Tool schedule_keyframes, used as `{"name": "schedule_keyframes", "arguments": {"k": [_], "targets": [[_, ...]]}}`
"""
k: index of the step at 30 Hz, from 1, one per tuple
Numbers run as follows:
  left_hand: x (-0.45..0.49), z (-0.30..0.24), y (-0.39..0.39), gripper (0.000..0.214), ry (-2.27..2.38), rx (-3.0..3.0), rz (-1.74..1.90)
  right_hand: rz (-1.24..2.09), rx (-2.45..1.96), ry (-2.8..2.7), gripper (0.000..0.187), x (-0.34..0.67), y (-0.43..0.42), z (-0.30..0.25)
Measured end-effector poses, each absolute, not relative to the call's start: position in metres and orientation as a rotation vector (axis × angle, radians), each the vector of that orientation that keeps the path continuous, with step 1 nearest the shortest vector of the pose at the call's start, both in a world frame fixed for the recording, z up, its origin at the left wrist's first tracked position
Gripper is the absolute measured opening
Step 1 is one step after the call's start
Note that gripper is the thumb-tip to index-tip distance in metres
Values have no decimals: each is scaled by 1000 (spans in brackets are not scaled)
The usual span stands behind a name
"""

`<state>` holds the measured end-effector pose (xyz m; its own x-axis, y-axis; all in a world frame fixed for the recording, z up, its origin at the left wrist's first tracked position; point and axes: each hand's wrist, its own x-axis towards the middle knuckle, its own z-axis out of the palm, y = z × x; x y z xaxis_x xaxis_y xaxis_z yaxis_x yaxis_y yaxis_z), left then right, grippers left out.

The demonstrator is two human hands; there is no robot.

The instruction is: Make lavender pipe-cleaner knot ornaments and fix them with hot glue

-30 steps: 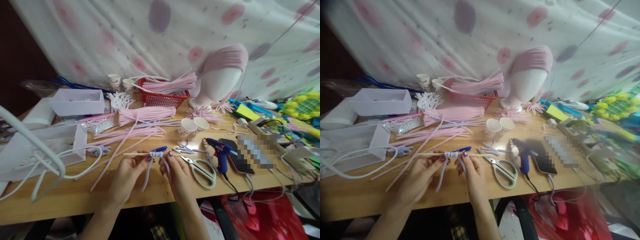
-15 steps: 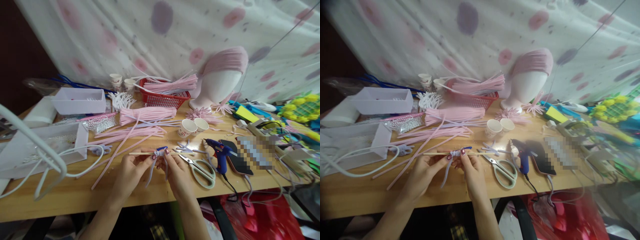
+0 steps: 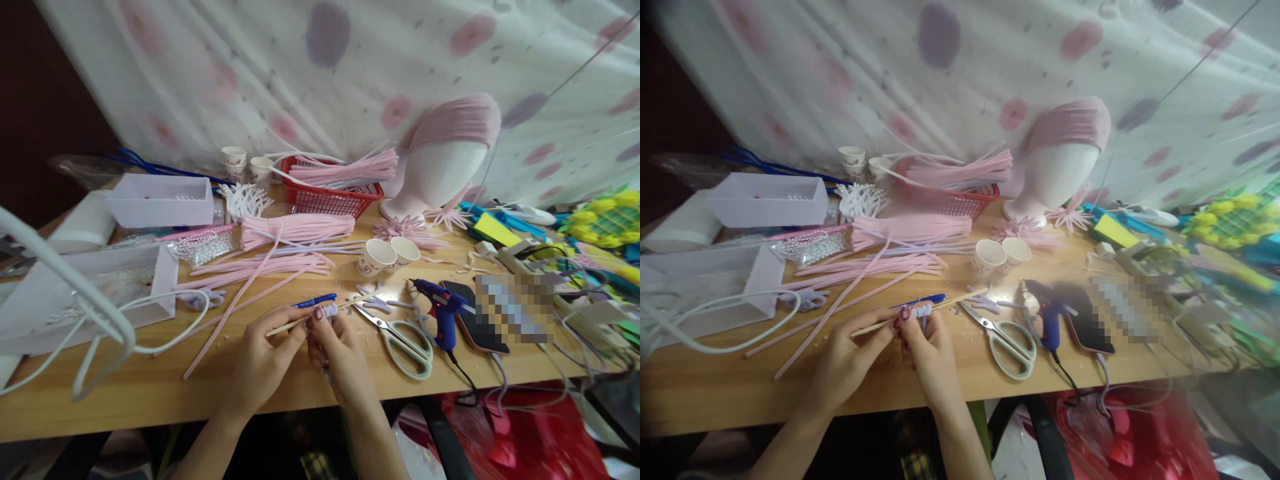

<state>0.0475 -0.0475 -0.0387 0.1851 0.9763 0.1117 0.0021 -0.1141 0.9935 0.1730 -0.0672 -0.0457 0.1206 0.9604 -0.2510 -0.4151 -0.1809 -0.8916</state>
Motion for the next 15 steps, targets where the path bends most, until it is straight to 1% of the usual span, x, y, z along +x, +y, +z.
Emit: {"name": "schedule_keyframes", "arguments": {"k": [10,12,15], "targets": [[27,-44,-53,23,1053,1115,1043,1225,-1276,-970,54,185,-65,-50],[24,-44,-55,21,1040,1130,1049,1278,-1268,-1019,51,185,-64,-47],[24,-43,-55,17,973,1325,1071,1398,-1265,-1069,46,184,-66,-43]]}}
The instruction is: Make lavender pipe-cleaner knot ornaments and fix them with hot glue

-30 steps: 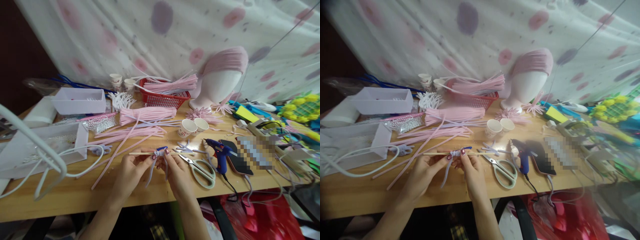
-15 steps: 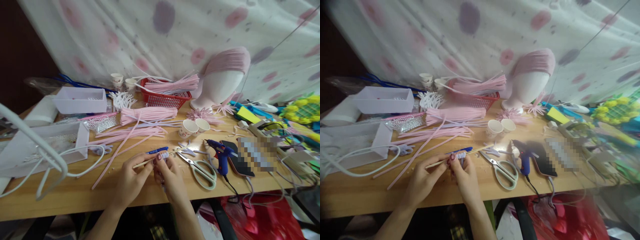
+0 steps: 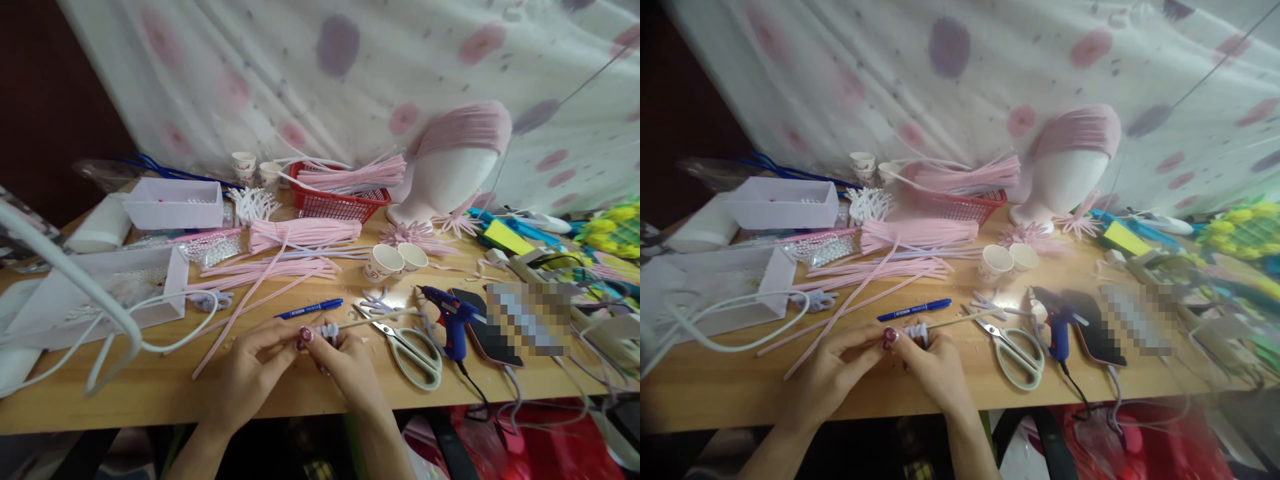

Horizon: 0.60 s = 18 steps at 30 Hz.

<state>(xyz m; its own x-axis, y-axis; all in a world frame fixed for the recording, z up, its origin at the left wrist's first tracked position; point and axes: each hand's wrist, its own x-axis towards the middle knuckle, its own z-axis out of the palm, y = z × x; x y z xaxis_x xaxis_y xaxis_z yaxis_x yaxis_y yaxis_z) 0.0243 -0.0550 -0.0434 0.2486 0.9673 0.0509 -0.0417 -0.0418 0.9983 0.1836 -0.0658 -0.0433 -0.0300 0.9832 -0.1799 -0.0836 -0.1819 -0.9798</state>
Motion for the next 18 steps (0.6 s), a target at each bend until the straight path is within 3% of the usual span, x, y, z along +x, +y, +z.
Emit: {"name": "schedule_keyframes", "arguments": {"k": [9,18], "targets": [[12,-48,-62,18,1097,1437,1019,1127,-1406,-1162,46,201,-68,-36],[-36,-55,-70,20,1463,1240,1137,914,-1162,-868,49,253,-64,-39]]}}
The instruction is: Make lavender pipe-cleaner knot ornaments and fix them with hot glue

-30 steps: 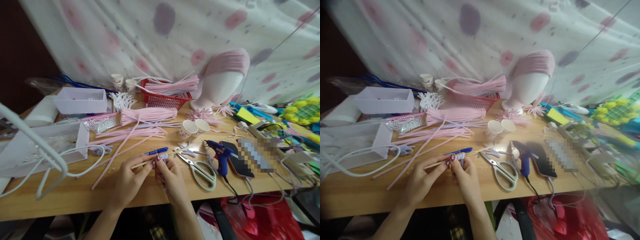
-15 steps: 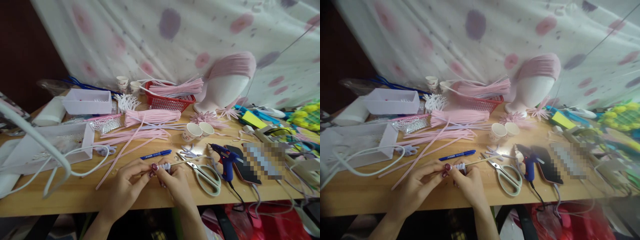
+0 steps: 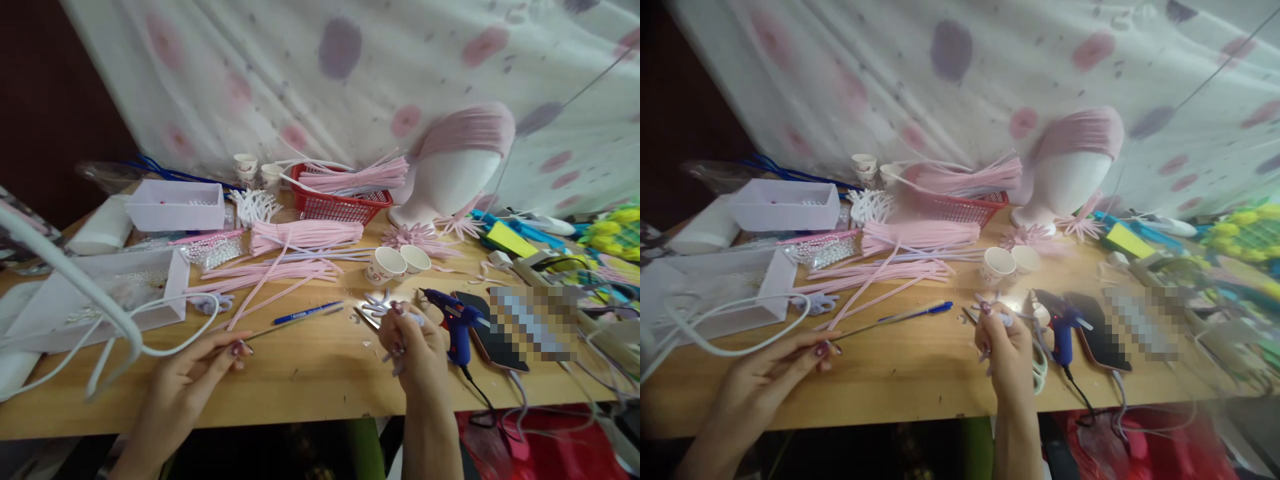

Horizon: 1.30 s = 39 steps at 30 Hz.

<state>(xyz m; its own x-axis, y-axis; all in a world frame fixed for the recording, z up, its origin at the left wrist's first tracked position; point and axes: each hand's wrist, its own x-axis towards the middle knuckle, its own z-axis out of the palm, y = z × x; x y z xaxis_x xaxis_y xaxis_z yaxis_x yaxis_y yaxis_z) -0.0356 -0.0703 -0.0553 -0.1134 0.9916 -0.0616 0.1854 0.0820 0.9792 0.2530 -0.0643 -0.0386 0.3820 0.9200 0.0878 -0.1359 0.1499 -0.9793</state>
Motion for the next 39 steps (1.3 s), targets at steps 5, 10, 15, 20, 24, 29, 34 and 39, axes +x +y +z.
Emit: {"name": "schedule_keyframes", "arguments": {"k": [5,10,15,20,24,29,34,39], "targets": [[-30,-69,-48,23,1512,1719,1226,1132,-1082,-958,43,249,-71,-37],[0,-46,-48,29,1116,2040,1206,1650,-896,-1160,46,222,-79,-43],[17,-22,-55,35,729,1746,816,1882,-842,-1258,54,213,-79,-41],[18,-26,-44,18,633,1637,778,2017,-864,-1379,60,215,-75,-33],[15,-28,-42,13,654,1588,649,2030,-861,-1474,61,216,-71,-33],[11,-22,-42,24,717,1625,454,2125,-889,-1521,65,216,-64,-34],[14,-17,-38,16,759,1601,355,2232,-856,-1471,61,214,-61,-33],[12,-21,-39,9,804,1510,372,2140,-922,-1515,59,220,-63,-34]]}}
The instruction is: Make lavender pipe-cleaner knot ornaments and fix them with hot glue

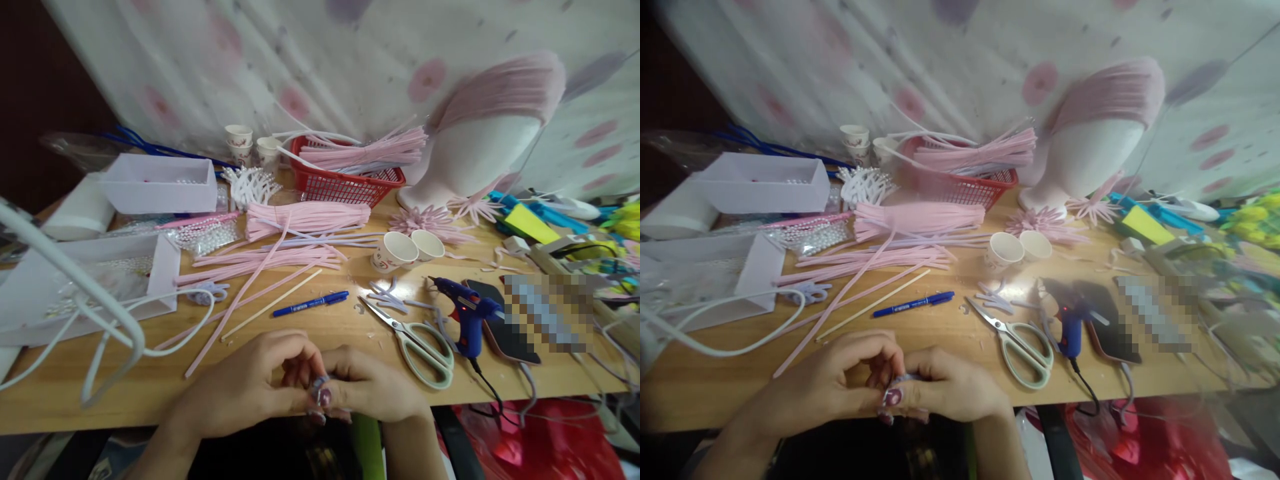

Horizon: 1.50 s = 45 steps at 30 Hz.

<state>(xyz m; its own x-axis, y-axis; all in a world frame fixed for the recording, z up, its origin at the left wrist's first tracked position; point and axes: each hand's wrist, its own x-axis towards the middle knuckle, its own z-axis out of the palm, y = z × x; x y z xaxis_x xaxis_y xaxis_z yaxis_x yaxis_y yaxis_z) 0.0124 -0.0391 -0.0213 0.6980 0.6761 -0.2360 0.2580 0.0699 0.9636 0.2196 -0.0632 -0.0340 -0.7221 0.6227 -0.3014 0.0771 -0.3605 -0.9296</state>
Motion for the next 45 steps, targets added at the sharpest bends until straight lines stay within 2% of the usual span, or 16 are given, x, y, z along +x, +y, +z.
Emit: {"name": "schedule_keyframes", "arguments": {"k": [5,11,21,24,27,31,37,40,43,45], "targets": [[11,-28,-41,5,833,1380,457,2053,-1084,-1466,58,223,-66,-33],[12,-25,-39,25,762,1544,674,2065,-1037,-1428,60,225,-67,-36],[17,-22,-46,18,763,1768,842,2079,-951,-1375,53,226,-72,-34],[18,-21,-48,19,799,1786,836,2040,-1028,-1439,58,224,-71,-32],[18,-23,-49,17,842,1827,847,1836,-1162,-1548,57,229,-70,-28],[13,-28,-50,19,897,1883,887,1599,-1219,-1371,43,246,-72,-18],[16,-32,-50,20,974,1919,1011,1710,-995,-1252,50,257,-90,-2],[23,-31,-52,17,1004,1804,1107,1699,-894,-1228,38,248,-102,-6],[29,-29,-58,14,1044,1505,1083,1513,-924,-1314,23,236,-107,-14],[32,-27,-62,15,1050,1254,1014,1326,-933,-1423,19,229,-106,-18]]}}
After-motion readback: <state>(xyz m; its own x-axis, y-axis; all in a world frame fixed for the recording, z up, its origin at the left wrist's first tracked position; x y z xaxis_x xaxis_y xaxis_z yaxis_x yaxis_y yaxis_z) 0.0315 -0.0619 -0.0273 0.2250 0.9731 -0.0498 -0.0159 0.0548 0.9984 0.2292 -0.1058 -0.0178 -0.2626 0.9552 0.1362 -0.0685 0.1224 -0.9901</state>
